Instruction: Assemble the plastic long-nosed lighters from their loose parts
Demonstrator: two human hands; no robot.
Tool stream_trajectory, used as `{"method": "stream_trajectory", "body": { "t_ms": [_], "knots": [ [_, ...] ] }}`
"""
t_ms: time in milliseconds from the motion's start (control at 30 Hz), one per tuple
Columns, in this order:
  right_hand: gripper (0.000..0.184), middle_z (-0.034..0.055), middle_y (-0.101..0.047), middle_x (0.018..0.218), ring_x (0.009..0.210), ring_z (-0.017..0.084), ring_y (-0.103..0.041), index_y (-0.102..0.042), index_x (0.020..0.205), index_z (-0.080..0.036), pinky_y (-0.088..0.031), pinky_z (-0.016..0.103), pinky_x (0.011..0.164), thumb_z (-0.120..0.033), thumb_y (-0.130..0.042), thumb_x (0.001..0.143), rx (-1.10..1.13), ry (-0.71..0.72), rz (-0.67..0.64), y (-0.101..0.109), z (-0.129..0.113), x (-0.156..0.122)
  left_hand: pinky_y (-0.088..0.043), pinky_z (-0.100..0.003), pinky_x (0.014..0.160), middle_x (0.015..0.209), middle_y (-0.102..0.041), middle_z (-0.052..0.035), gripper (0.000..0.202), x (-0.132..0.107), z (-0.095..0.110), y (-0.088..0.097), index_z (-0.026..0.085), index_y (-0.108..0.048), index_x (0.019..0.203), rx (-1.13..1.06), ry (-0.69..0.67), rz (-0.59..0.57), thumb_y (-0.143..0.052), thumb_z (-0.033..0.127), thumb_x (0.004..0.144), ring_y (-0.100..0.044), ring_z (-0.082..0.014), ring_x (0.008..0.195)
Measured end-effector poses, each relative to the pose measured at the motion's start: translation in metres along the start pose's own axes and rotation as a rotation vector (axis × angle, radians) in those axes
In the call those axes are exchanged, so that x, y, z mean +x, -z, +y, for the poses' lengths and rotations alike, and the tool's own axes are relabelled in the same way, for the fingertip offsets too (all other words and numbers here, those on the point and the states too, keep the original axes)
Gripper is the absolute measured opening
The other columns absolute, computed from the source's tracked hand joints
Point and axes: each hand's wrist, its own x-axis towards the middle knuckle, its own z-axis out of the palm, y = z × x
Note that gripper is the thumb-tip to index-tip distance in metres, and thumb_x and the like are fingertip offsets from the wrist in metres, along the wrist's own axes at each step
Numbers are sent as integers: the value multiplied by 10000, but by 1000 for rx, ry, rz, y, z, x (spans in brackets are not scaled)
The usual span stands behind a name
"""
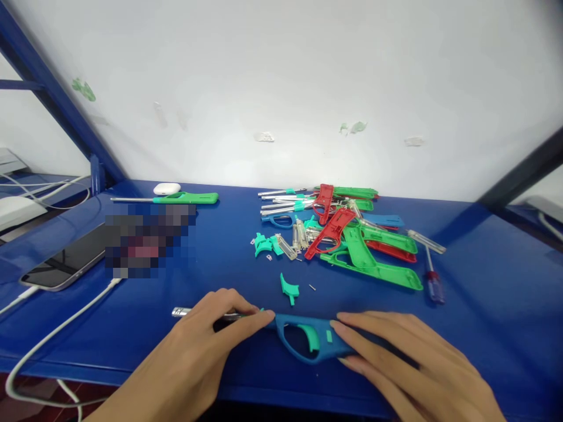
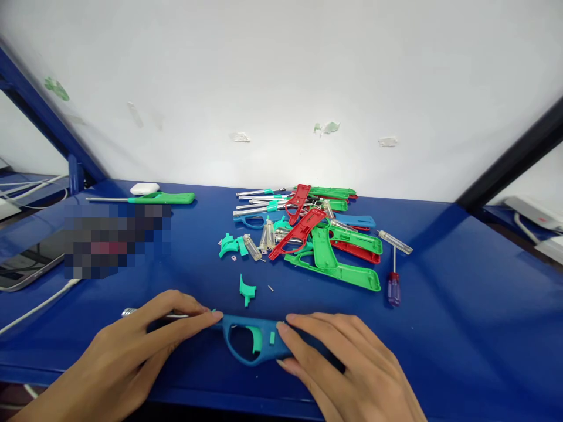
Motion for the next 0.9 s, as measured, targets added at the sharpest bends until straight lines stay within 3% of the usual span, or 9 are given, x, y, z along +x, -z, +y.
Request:
{"method": "stream_trajectory", "body": {
  "t_ms": [133, 367, 533, 733, 900],
  "knots": [
    [475, 22, -857, 962, 773, 172, -828, -827, 1023, -216, -671, 250, 656, -226, -367, 1137, -38, 58, -44, 8, -2, 17, -535, -140, 939, 1213, -649, -11, 710, -1, 0, 1, 337, -628, 1393, 21, -19, -16, -343, -94, 906, -679, -86, 1051],
    [510, 48, -853, 954, 774, 179, -825, -821, 1048, -221, -684, 274, 652, -273, -325, 1153, -16, 15, -48, 9, -3, 18, -532, -153, 886, 1166, -656, -10, 720, 2, 5, 1, 324, -647, 1372, 75, -63, 17, -345, -95, 870, -674, -94, 1006],
    [435, 41, -839, 1020, 841, 169, -815, -802, 1148, -263, -685, 260, 681, -328, -372, 1149, 60, -78, -71, 9, -3, 13, -541, -159, 833, 1131, -657, -15, 662, 4, 8, 1, 323, -671, 1338, 107, -79, 52, -370, -65, 894, -679, -98, 942],
    [275, 6, -814, 1131, 961, 189, -796, -751, 1251, -320, -690, 298, 794, -400, -540, 1094, 124, -176, -78, -1, -3, 2, -518, -148, 910, 1212, -639, -15, 664, -2, 4, 0, 335, -593, 1438, 95, -53, 4, -366, -50, 947, -664, -98, 1025],
    [251, -29, -815, 1140, 965, 153, -803, -751, 1245, -334, -665, 229, 842, -383, -563, 1086, 130, -211, -6, -3, -4, -3, -521, -180, 971, 1234, -653, -1, 577, -6, -3, -7, 367, -551, 1459, 93, -7, -2, -388, 19, 1028, -666, -115, 1063]
  ]
}}
